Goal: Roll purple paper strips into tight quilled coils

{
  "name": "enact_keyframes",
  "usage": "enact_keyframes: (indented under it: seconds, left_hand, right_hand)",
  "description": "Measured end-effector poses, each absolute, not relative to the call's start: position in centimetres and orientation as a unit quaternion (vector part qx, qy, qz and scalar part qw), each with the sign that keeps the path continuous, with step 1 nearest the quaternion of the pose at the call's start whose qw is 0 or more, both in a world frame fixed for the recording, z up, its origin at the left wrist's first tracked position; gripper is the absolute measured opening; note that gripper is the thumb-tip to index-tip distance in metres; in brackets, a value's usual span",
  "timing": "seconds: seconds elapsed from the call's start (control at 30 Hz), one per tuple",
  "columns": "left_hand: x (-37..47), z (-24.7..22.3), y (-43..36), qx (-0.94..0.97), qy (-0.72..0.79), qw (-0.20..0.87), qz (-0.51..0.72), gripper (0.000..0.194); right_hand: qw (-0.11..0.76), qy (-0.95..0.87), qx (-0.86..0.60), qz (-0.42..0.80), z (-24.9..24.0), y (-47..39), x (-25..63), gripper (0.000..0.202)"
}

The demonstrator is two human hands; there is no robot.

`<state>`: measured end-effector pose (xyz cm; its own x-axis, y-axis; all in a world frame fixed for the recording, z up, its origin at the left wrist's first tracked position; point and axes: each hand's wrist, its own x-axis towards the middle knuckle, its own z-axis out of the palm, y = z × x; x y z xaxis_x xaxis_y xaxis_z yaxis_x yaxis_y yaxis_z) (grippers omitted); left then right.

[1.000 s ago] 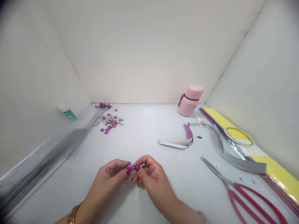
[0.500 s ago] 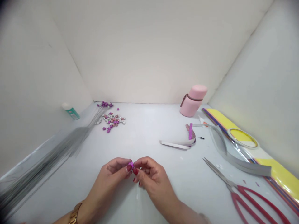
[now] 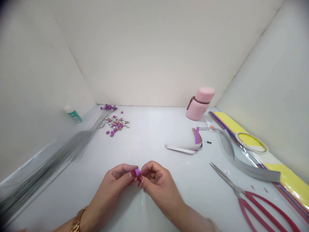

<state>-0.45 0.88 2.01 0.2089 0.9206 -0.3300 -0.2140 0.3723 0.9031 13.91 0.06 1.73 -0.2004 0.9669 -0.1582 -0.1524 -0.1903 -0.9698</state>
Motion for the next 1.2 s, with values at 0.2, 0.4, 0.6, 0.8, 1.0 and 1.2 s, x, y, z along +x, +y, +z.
enact_keyframes:
  seconds: [0.2, 0.4, 0.6, 0.8, 1.0, 1.2]
  left_hand:
    - [-0.42, 2.05, 0.90, 0.374, 0.473, 0.680, 0.418, 0.007]
    - [-0.40, 2.15, 0.93, 0.384, 0.471, 0.674, 0.420, 0.007]
    - [-0.41, 2.15, 0.91, 0.410, 0.467, 0.656, 0.428, 0.008]
    - [-0.46, 2.10, 0.81, 0.418, 0.467, 0.652, 0.427, 0.009]
    - [-0.42, 2.06, 0.77, 0.414, 0.455, 0.665, 0.424, 0.008]
    - [-0.34, 2.05, 0.69, 0.409, 0.454, 0.665, 0.430, 0.007]
  right_hand:
    - [0.450, -0.431, -0.443, 0.645, 1.27, 0.19, 14.02, 0.013]
    - [0.443, -0.392, -0.455, 0.666, 1.47, 0.00, 14.06, 0.019]
    - [0.450, -0.386, -0.457, 0.664, 1.69, -0.03, 13.93, 0.020]
    - [0.458, -0.380, -0.454, 0.663, 1.73, 0.09, 13.90, 0.020]
    - [0.467, -0.387, -0.452, 0.654, 1.51, -0.06, 13.90, 0.019]
    - [0.470, -0.407, -0.460, 0.634, 1.30, -0.25, 13.97, 0.019]
